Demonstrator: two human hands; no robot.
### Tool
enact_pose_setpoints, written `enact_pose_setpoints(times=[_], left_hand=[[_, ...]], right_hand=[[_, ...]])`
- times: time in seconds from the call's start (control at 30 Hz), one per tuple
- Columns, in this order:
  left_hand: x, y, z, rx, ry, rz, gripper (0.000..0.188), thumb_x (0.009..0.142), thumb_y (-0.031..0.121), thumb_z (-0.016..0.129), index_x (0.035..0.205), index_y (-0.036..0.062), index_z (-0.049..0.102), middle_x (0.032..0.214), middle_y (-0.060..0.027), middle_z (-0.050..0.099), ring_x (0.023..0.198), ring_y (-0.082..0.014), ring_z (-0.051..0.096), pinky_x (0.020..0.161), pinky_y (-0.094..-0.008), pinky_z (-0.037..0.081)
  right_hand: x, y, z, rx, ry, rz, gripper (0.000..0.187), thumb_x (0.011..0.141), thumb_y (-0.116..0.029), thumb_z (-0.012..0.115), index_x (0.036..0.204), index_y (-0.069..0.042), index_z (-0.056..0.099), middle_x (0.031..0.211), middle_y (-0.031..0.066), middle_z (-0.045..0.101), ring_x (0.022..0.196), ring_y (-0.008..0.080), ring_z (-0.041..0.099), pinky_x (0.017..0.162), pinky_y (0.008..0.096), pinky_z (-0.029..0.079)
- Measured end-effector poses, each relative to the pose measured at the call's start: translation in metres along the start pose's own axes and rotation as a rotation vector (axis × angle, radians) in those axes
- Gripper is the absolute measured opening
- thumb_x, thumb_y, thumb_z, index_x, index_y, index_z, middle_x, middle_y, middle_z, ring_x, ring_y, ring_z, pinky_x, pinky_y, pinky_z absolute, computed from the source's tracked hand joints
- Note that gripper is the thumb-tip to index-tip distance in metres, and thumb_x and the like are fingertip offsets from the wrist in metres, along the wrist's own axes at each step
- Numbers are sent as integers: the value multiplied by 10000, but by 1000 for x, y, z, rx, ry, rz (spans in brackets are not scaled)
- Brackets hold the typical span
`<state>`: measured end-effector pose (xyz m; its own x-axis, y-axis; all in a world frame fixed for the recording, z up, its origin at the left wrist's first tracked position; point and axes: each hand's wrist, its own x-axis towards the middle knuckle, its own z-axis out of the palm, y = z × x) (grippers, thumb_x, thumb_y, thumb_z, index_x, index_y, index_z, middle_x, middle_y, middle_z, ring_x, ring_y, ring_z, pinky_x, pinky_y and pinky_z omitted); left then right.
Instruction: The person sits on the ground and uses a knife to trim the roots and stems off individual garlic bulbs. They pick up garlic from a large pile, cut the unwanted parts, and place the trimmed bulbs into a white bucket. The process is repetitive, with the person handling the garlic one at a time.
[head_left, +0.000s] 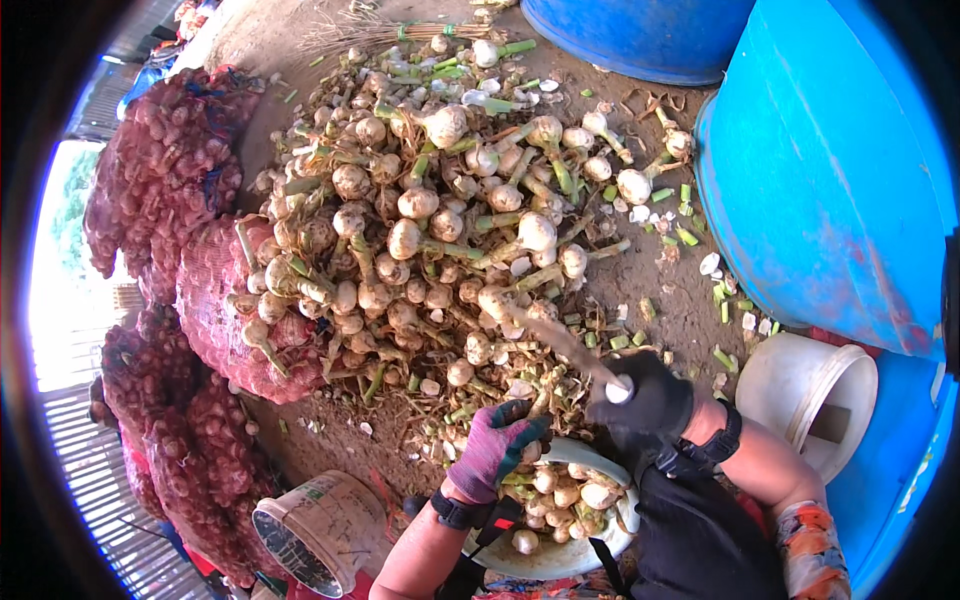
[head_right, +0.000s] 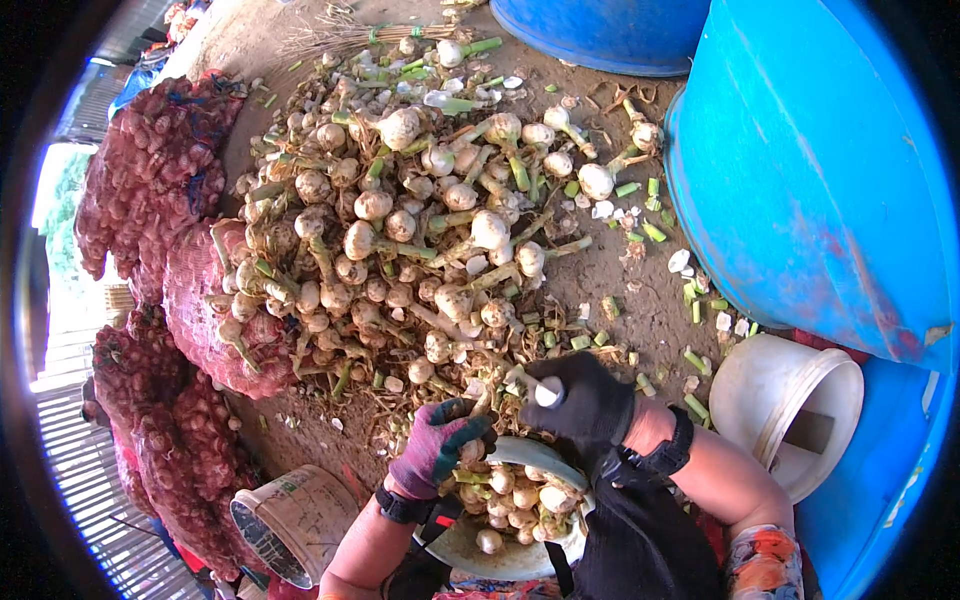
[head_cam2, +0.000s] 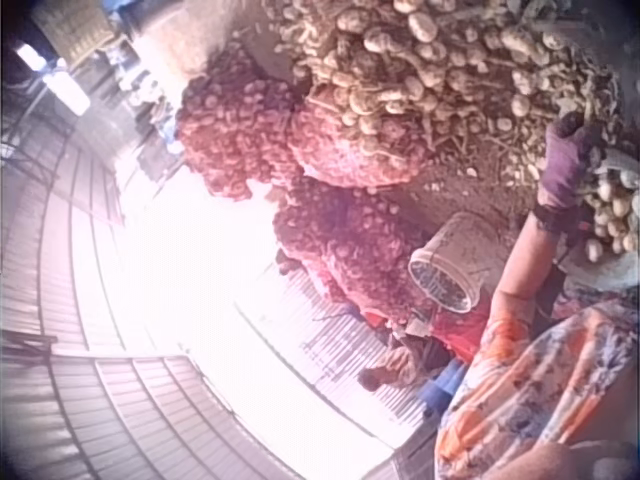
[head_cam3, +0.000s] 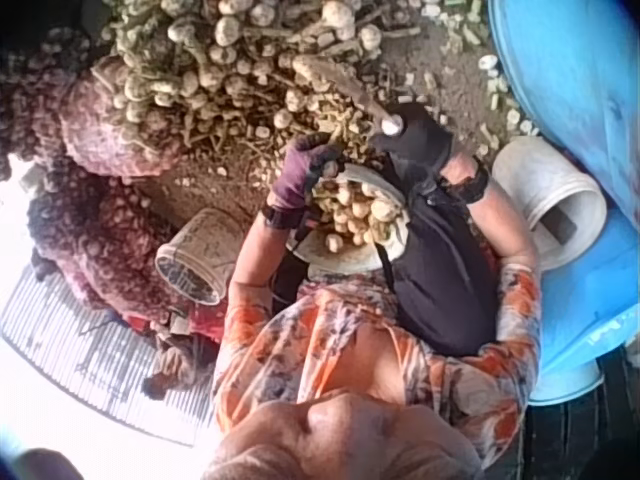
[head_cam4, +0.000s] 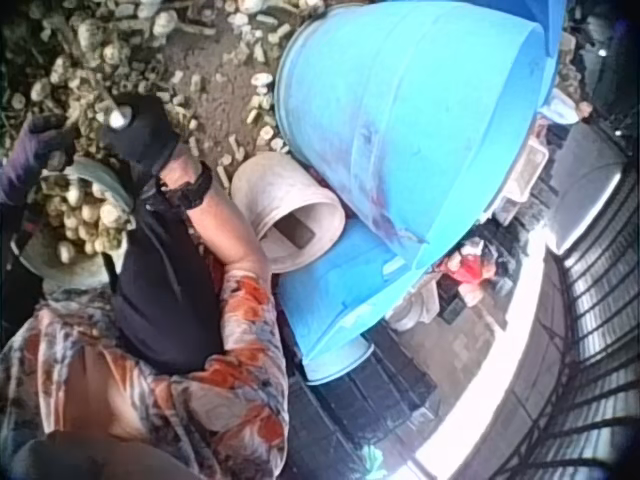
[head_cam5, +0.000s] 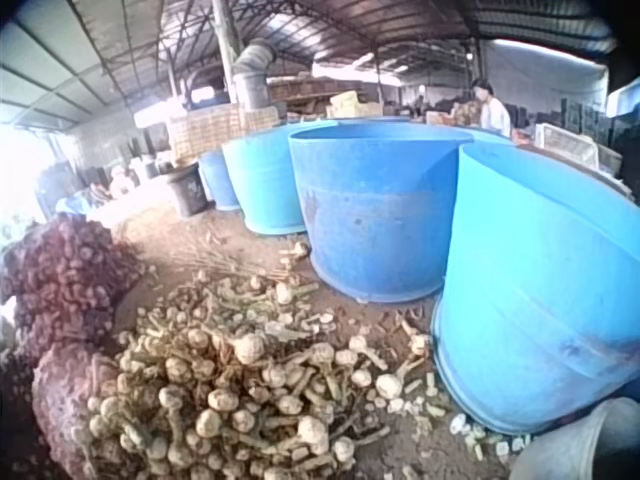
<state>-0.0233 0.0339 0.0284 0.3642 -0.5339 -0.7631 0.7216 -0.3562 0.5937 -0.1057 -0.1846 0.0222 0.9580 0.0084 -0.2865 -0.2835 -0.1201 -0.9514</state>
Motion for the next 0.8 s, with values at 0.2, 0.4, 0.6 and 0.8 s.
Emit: enact_pose_setpoints(times=[0.2,0.4,0.6,0.8], left_hand=[[-27,14,3,-45,-511,47,684,784,476,648,1141,-92,519,976,-150,628,871,-173,613,780,-283,484],[-1,9,-34,581,196,98,647,761,475,685,1152,-20,539,961,-129,624,893,-229,589,804,-345,462],[94,8,-69,1564,641,52,755,755,681,494,979,-23,649,1198,-230,495,1109,-368,448,920,-410,375],[119,5,-59,1430,780,-98,725,711,644,582,961,-33,658,1218,-241,486,1187,-375,388,997,-437,307]], right_hand=[[-6,93,21,-747,-258,35,316,591,-303,703,711,-18,640,679,176,619,660,297,614,639,377,480],[5,87,3,-317,-203,386,359,596,-278,725,764,20,616,701,200,622,665,323,622,640,381,484],[11,52,3,-273,-102,340,370,603,-262,747,827,8,629,733,205,630,712,332,627,666,385,483],[7,56,0,-287,-107,358,362,611,-269,744,820,5,633,736,208,629,711,339,623,665,381,484]])
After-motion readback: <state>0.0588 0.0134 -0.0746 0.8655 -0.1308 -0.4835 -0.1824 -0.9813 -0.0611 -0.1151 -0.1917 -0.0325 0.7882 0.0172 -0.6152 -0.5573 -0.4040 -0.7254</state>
